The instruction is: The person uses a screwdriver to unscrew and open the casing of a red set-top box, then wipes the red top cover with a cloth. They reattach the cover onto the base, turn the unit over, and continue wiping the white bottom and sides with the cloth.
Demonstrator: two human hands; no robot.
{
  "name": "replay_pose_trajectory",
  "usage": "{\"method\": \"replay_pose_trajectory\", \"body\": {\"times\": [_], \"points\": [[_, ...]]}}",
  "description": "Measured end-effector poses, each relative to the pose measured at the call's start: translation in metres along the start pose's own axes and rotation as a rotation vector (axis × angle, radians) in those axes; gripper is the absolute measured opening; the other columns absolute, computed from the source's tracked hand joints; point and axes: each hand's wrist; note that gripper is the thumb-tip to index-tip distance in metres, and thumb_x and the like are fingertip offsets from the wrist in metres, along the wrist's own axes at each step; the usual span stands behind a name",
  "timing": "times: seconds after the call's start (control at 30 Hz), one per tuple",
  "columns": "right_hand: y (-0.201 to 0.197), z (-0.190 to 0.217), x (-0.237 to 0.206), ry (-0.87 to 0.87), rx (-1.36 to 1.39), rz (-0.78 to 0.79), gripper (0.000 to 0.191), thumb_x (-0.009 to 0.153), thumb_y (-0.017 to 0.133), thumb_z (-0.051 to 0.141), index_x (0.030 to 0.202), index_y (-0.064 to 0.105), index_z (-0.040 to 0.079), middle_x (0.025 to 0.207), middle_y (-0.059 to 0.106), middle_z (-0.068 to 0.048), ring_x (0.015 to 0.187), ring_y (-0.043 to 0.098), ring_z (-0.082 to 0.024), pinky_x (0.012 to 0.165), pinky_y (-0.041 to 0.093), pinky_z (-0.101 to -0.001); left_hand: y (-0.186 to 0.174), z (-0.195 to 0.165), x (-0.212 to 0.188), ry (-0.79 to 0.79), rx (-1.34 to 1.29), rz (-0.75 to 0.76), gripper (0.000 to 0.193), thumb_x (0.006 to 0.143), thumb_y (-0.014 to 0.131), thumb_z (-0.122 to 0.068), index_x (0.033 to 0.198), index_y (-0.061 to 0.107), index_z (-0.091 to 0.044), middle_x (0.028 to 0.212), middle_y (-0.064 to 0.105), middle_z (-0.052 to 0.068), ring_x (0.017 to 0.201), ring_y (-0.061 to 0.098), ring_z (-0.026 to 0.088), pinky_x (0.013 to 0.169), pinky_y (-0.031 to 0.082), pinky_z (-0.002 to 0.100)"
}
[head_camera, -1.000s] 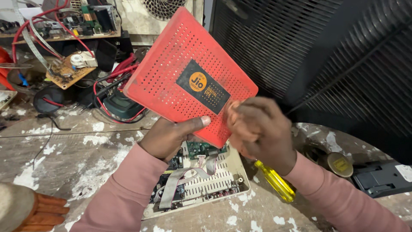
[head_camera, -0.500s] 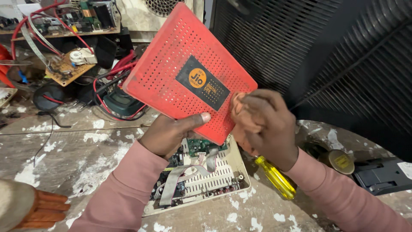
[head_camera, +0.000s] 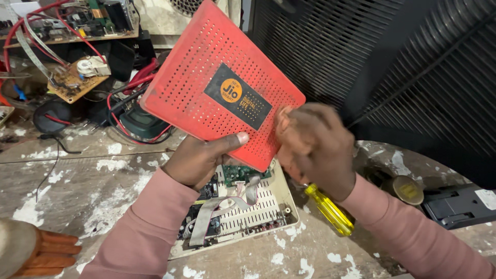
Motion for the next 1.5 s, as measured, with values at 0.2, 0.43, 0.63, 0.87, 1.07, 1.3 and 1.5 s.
{"method": "replay_pose_trajectory", "body": {"times": [0.2,0.43,0.63,0.87,1.07,1.3,1.5], "points": [[-0.003,0.0,0.002,0.026,0.01,-0.023,0.034,0.086,0.079,0.007,0.118,0.068,0.004,0.121,0.065,-0.014,0.101,0.073,-0.029,0.084,0.061,-0.0372,0.002,-0.003,-0.002,-0.004,0.017,0.014,0.038,0.092,0.069,-0.009,0.128,0.062,-0.001,0.113,0.073,0.011,0.092,0.076,0.021,0.072,0.065,0.035],[-0.001,0.008,0.0,-0.062,0.017,0.033,0.035,0.084,0.084,0.014,0.114,0.069,0.006,0.114,0.067,-0.013,0.093,0.073,-0.029,0.078,0.06,-0.0371,0.001,-0.001,-0.001,0.006,-0.006,-0.013,0.04,0.089,0.07,-0.007,0.128,0.061,0.0,0.114,0.073,0.01,0.093,0.076,0.02,0.073,0.066,0.034],[-0.003,-0.001,0.001,0.061,-0.039,-0.042,0.034,0.088,0.077,0.01,0.121,0.069,0.007,0.124,0.067,-0.012,0.102,0.073,-0.03,0.085,0.061,-0.038,0.0,0.001,0.0,0.011,0.043,-0.003,0.039,0.09,0.07,-0.007,0.128,0.062,-0.002,0.113,0.073,0.01,0.091,0.075,0.02,0.071,0.064,0.033],[0.002,0.005,-0.005,-0.139,0.033,0.067,0.036,0.081,0.084,0.018,0.114,0.07,0.009,0.115,0.067,-0.011,0.095,0.073,-0.03,0.08,0.061,-0.0384,0.0,-0.001,-0.001,-0.021,0.005,-0.013,0.035,0.091,0.071,-0.008,0.125,0.065,-0.001,0.113,0.075,0.01,0.092,0.074,0.02,0.074,0.062,0.033],[-0.001,-0.005,0.0,0.068,-0.04,-0.032,0.035,0.087,0.081,0.01,0.12,0.069,0.006,0.122,0.067,-0.012,0.102,0.074,-0.031,0.085,0.061,-0.0384,0.002,-0.001,0.0,0.0,0.004,-0.009,0.041,0.088,0.07,-0.009,0.127,0.06,-0.007,0.114,0.073,0.005,0.096,0.075,0.016,0.076,0.066,0.033],[0.002,0.007,-0.005,-0.16,0.078,0.099,0.039,0.08,0.085,0.015,0.115,0.07,0.008,0.119,0.065,-0.012,0.098,0.073,-0.029,0.083,0.062,-0.036,0.001,-0.001,-0.001,0.016,0.015,-0.013,0.038,0.091,0.07,-0.007,0.127,0.062,-0.002,0.114,0.073,0.01,0.092,0.074,0.019,0.073,0.063,0.033],[0.001,-0.003,0.001,0.047,-0.024,-0.019,0.038,0.085,0.08,0.007,0.121,0.068,0.005,0.123,0.065,-0.014,0.102,0.072,-0.03,0.085,0.06,-0.0371,0.001,0.001,-0.001,-0.011,0.02,0.007,0.039,0.09,0.07,-0.006,0.127,0.062,0.0,0.114,0.074,0.01,0.093,0.076,0.021,0.073,0.065,0.035]]}}
Point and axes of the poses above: each hand's wrist, its own x-axis towards the middle knuckle, its own y-axis out of the palm, z = x × y
